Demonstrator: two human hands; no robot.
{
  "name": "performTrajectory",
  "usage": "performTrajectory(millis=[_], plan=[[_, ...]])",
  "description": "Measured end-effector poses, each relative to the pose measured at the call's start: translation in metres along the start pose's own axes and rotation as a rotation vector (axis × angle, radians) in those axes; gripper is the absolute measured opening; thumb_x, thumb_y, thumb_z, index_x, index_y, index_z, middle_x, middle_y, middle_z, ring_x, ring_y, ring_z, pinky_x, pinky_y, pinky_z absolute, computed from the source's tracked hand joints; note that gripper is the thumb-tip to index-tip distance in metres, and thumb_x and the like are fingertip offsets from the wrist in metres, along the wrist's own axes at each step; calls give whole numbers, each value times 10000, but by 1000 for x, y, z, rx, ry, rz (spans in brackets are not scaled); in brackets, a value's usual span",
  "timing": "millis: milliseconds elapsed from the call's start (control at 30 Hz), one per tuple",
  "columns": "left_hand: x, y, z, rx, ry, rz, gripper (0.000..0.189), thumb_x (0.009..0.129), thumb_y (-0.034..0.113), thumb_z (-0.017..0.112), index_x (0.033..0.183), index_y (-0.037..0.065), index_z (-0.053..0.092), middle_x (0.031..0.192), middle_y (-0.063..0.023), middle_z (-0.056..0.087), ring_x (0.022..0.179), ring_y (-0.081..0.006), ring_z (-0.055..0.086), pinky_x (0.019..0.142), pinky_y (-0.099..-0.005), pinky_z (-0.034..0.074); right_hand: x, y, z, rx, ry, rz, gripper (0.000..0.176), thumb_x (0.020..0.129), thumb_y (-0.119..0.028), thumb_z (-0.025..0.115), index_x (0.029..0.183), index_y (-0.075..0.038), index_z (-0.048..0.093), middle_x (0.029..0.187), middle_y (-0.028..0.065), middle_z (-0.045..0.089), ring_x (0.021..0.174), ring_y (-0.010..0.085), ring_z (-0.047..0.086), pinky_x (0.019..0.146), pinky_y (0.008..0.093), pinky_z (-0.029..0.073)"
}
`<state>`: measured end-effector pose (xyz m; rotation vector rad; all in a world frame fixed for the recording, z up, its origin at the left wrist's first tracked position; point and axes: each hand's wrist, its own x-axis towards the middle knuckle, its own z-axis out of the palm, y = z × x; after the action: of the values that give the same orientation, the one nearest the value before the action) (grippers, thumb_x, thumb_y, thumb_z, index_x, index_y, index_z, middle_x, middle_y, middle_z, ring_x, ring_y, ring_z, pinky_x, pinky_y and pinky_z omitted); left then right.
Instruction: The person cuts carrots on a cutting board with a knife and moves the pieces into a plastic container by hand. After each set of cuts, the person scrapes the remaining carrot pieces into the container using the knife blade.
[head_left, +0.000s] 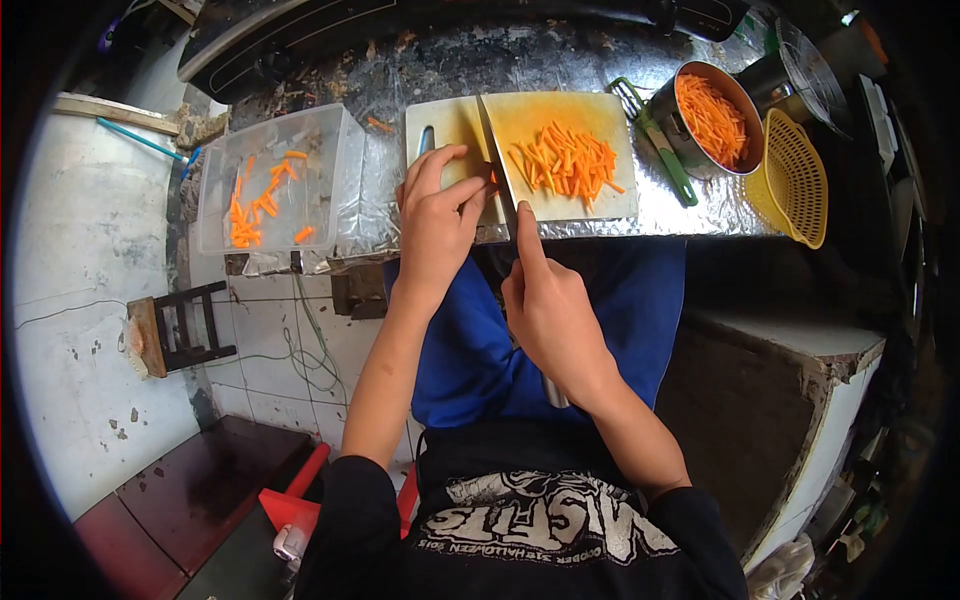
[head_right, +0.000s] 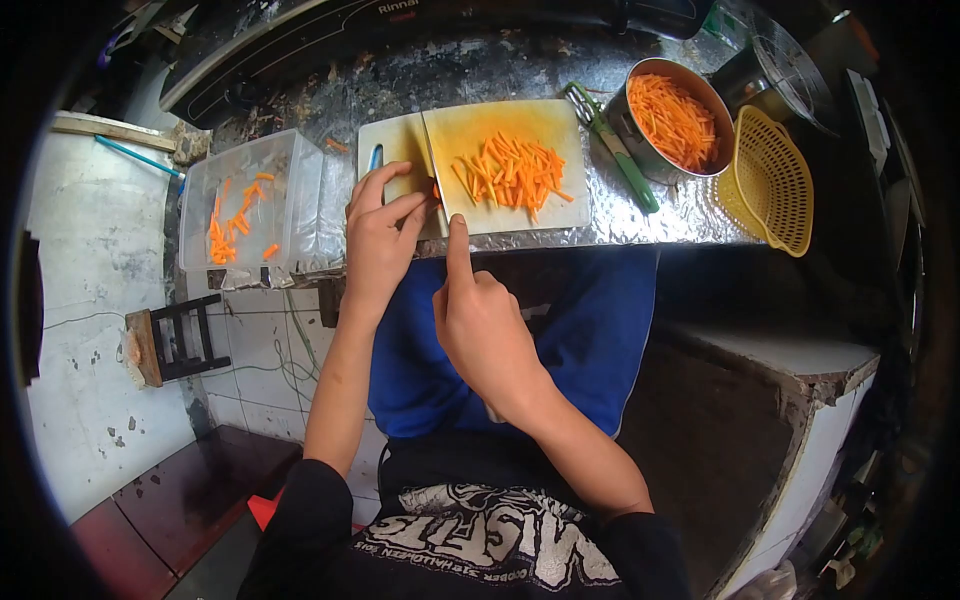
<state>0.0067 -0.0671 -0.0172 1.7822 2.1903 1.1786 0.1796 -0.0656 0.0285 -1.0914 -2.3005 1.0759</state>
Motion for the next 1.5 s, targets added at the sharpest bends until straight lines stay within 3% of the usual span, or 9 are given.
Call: performTrajectory(millis=[333,667,767,833,1167,1367,1433,1500], plan=[[4,-5,0,19,-9,22,138,819,121,761,948,75,779,1266,-94,627,1253,-309,537,1010,-435,405,48,9,7,32,86,-96,675,897,9,553,1475,161,238,729,324,619,606,485,626,594,547,510],[1,-7,2,-6,-3,9,158,820,149,770,970,103,792,1271,-78,631,1248,-292,547,1014,-432,411,26,-4,1,15,47,-58,679,889,16,565,1461,182,238,679,285,607,609,461,638,588,539,511],[0,-7,2,10,1,17,143,816,134,766,952,99,788,1276,-80,630,1252,-295,545,1012,-433,410,24,-5,2,1,47,18,620,904,41,556,1467,127,313,702,300,620,656,459,658,619,517,507],[0,-7,2,15,6,25,134,813,126,764,942,95,786,1279,-82,628,1252,-298,544,1009,-435,410,23,0,5,-18,28,-36,694,890,14,567,1476,164,226,688,289,616,603,460,640,583,537,521],[2,-9,-1,28,-29,34,144,804,104,756,945,93,786,1280,-81,621,1250,-308,533,1001,-437,406,40,6,16,-32,62,-69,665,903,-7,542,1463,170,230,712,325,623,632,502,636,598,561,514],[2,-7,1,3,-12,21,178,808,139,767,982,123,800,1269,-68,625,1240,-288,542,999,-428,407,64,14,8,21,178,-140,619,889,1,548,1425,180,297,697,332,620,640,500,641,611,549,513],[0,-2,3,26,16,18,177,810,146,772,983,126,801,1257,-68,634,1233,-283,549,996,-424,411,55,9,-7,59,195,-58,592,873,35,563,1434,106,387,805,323,649,775,502,658,722,539,515],[0,-1,5,44,44,23,176,811,154,776,983,128,802,1245,-68,642,1227,-279,557,993,-420,415,45,6,-17,53,160,-25,588,872,41,566,1430,107,393,803,323,647,783,498,661,720,530,515]])
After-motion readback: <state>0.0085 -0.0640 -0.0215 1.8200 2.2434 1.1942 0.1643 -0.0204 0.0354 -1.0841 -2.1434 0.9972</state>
